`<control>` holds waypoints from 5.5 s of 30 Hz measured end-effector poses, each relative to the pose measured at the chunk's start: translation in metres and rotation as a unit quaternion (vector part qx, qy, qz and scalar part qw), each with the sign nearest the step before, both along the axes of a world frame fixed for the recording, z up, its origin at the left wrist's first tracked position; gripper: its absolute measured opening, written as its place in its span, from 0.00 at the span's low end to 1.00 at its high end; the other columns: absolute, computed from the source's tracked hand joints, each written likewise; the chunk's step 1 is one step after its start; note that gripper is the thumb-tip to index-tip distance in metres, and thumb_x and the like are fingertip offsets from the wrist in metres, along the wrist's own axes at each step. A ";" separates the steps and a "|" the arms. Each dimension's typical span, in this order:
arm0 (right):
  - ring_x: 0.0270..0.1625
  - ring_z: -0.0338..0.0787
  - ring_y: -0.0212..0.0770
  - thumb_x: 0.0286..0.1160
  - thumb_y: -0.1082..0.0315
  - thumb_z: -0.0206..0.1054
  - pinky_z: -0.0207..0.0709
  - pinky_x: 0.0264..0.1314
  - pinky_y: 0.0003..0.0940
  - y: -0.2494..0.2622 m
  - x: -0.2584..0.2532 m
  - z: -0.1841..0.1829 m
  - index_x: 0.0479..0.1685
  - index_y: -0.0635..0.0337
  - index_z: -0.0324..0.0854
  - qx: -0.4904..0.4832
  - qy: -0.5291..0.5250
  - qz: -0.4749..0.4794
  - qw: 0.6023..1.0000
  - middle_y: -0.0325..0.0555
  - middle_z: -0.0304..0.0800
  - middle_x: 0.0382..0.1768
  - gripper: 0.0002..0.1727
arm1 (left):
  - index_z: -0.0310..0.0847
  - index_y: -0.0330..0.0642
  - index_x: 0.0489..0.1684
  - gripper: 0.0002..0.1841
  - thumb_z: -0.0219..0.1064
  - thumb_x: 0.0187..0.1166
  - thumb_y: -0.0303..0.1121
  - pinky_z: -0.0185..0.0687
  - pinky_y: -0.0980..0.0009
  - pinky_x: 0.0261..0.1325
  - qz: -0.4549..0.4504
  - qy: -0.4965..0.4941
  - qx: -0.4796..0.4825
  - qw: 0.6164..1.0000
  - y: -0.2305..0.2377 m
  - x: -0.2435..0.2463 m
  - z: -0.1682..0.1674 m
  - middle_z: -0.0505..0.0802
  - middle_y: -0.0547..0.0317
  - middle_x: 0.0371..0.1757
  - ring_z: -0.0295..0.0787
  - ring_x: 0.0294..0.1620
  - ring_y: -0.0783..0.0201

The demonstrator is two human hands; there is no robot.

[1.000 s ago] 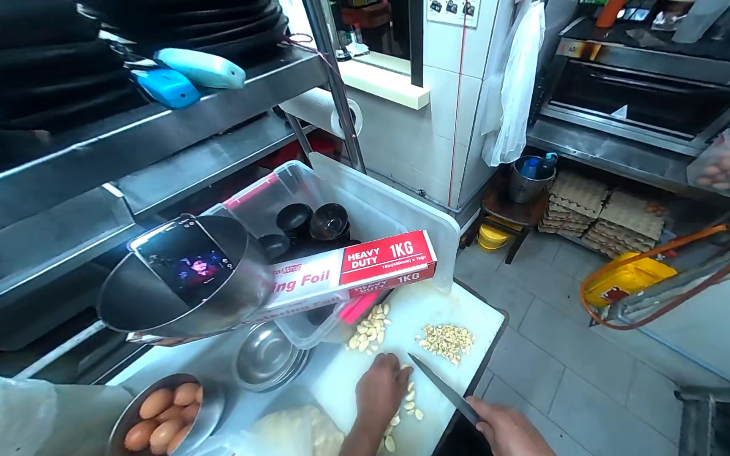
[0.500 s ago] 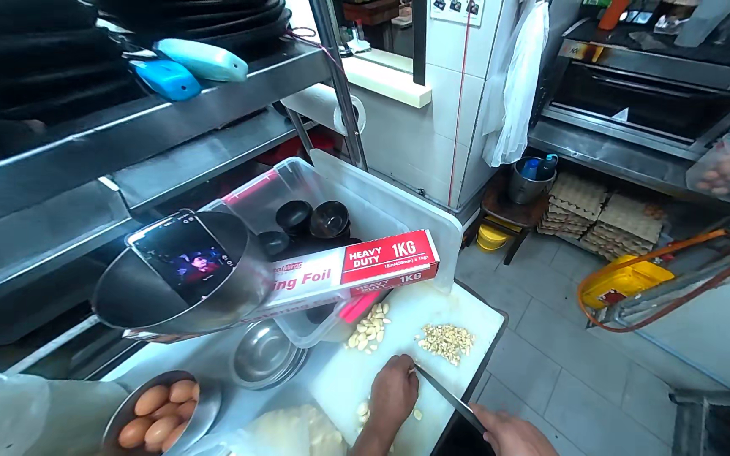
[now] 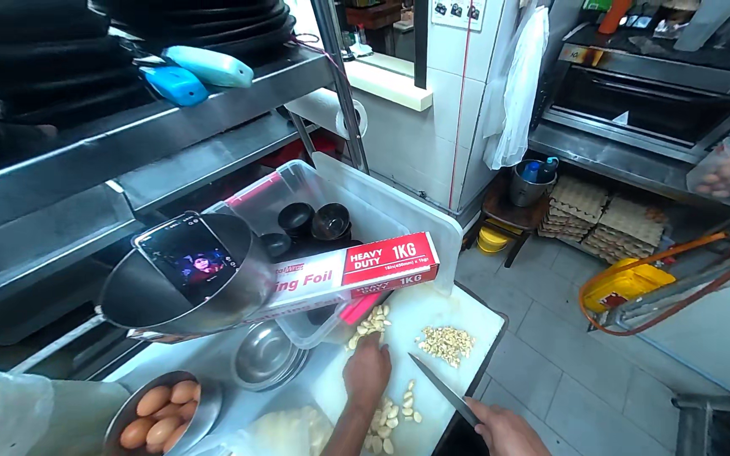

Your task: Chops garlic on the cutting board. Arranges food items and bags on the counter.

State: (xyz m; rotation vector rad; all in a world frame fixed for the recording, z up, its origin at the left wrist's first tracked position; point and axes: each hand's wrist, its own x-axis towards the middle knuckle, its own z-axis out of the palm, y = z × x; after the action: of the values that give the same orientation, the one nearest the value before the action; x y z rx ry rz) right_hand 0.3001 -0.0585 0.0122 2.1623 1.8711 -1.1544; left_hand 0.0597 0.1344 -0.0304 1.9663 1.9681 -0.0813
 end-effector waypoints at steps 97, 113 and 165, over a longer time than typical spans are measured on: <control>0.56 0.95 0.56 0.89 0.55 0.56 0.87 0.58 0.62 0.000 -0.005 -0.014 0.87 0.35 0.70 0.003 -0.003 0.006 1.000 0.52 0.95 0.55 0.27 | 0.89 0.57 0.58 0.14 0.60 0.84 0.43 0.92 0.56 0.56 -0.129 -0.094 -0.001 0.987 -0.011 -0.013 -0.021 0.92 0.62 0.58 0.93 0.56 0.61; 0.55 0.94 0.59 0.90 0.55 0.54 0.87 0.55 0.62 0.001 -0.007 0.003 0.90 0.32 0.65 -0.012 -0.026 0.018 0.999 0.55 0.93 0.55 0.29 | 0.93 0.52 0.44 0.10 0.66 0.79 0.41 0.88 0.68 0.61 -0.136 -0.181 0.052 0.973 -0.041 -0.014 -0.039 0.94 0.66 0.49 0.91 0.52 0.70; 0.50 0.94 0.60 0.90 0.54 0.52 0.87 0.48 0.64 -0.002 -0.008 0.004 0.86 0.30 0.70 -0.006 -0.052 0.020 0.998 0.55 0.92 0.52 0.26 | 0.88 0.48 0.53 0.17 0.60 0.84 0.47 0.88 0.59 0.65 -0.235 -0.088 -0.045 0.967 -0.035 0.009 -0.019 0.91 0.56 0.55 0.90 0.60 0.57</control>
State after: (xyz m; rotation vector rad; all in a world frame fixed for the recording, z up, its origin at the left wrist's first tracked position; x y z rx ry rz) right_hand 0.2926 -0.0606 0.0162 2.1233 1.8517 -1.0234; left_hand 0.0684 0.0989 -0.0491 2.2507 1.3339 -0.1082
